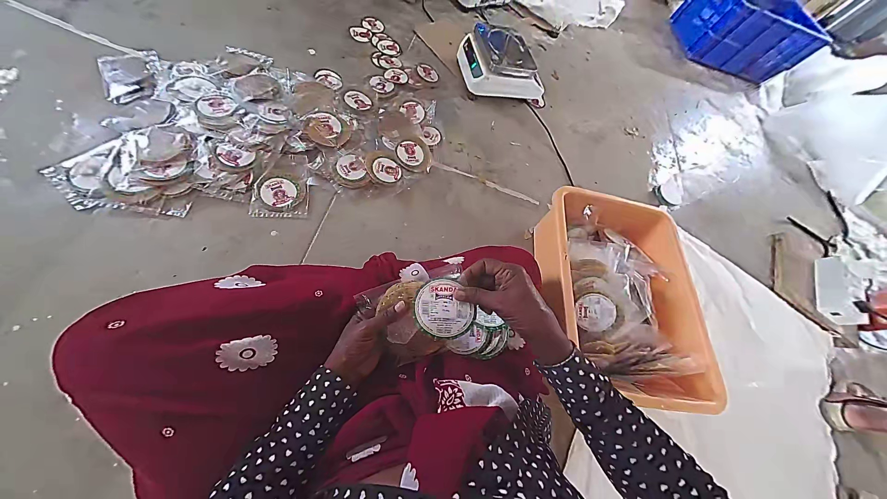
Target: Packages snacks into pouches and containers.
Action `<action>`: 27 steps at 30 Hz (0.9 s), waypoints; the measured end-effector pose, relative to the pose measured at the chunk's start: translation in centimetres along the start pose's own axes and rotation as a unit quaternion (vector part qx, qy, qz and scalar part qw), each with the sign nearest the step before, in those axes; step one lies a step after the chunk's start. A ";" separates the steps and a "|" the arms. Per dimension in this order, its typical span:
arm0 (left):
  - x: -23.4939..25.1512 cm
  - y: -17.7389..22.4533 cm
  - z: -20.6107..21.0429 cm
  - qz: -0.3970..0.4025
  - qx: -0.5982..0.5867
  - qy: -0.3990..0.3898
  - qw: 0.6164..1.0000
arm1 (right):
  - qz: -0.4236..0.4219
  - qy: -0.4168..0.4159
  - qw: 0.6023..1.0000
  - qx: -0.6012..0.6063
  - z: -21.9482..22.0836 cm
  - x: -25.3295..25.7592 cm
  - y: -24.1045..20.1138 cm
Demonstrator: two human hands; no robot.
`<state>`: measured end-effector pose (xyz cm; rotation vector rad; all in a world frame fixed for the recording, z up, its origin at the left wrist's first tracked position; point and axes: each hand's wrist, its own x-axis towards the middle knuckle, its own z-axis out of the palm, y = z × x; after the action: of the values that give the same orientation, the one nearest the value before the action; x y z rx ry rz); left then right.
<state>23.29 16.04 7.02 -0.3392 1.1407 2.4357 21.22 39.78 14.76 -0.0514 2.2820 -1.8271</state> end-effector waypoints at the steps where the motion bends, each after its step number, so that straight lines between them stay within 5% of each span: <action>1: -0.1 0.0 0.1 -0.003 0.000 0.005 1.000 | -0.007 -0.003 1.000 -0.005 0.3 0.0 0.1; 13: -0.5 -0.5 -0.4 -0.027 0.015 -0.026 0.999 | -0.061 -0.032 0.997 -0.041 4.2 -0.7 0.6; 20: -0.5 -0.7 -0.5 -0.006 0.024 0.003 1.000 | -0.103 0.041 0.991 -0.079 2.4 -1.9 -1.8; 24: -0.2 -0.7 -0.9 0.000 -0.034 -0.105 0.994 | -0.176 0.067 0.975 -0.114 1.8 -2.9 -3.4; 27: 0.6 -0.7 -1.6 -0.032 0.003 -0.157 0.987 | -0.189 0.169 0.959 -0.130 -1.6 -3.2 -5.4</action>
<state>23.14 15.36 5.30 0.0116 0.9836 2.3250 23.44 40.58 20.74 -0.2507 2.9160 -1.7996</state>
